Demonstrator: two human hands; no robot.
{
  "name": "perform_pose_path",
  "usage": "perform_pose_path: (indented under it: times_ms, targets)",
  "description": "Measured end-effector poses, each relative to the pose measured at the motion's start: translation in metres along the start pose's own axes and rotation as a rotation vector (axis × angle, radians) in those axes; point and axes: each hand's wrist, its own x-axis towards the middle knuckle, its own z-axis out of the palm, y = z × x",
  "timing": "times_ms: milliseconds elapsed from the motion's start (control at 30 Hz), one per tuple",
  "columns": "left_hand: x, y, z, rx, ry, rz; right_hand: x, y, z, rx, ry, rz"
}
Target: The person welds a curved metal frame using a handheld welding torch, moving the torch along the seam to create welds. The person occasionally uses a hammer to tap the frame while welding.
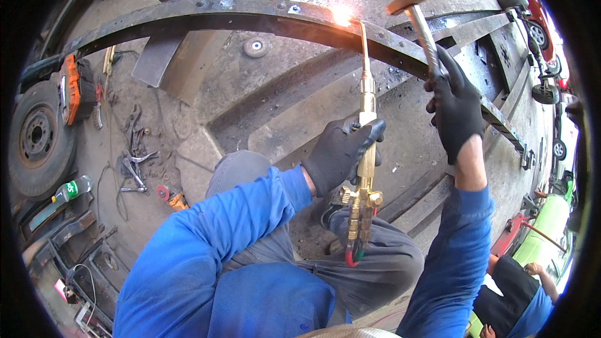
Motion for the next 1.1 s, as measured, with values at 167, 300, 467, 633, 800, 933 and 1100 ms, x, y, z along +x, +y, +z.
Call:
perform_pose_path:
  times_ms: [167,300,467,633,800,933,1100]
  targets:
    - [-0.010,0.007,-0.001,0.025,0.011,0.040,0.046,-0.008,0.013,-0.278,-0.136,-0.189]
    - [-0.025,0.016,-0.006,0.012,0.038,0.061,0.063,-0.029,0.019,-0.235,-0.158,-0.031]
    - [-0.044,0.033,-0.013,0.027,0.085,0.140,0.060,-0.030,0.045,-0.716,-0.157,-0.235]
    - [-0.060,0.046,-0.019,0.132,0.070,0.192,0.075,-0.012,0.036,-0.310,-0.014,-0.267]
    - [-0.065,0.045,-0.018,0.151,0.071,0.269,0.060,-0.030,0.050,-0.598,0.035,-0.393]
    - [-0.068,0.045,-0.016,0.173,0.090,0.250,0.076,-0.041,0.031,-0.540,0.085,-0.301]
    - [-0.071,0.045,-0.016,0.164,0.115,0.244,0.078,-0.031,0.043,-0.823,-0.141,-0.309]
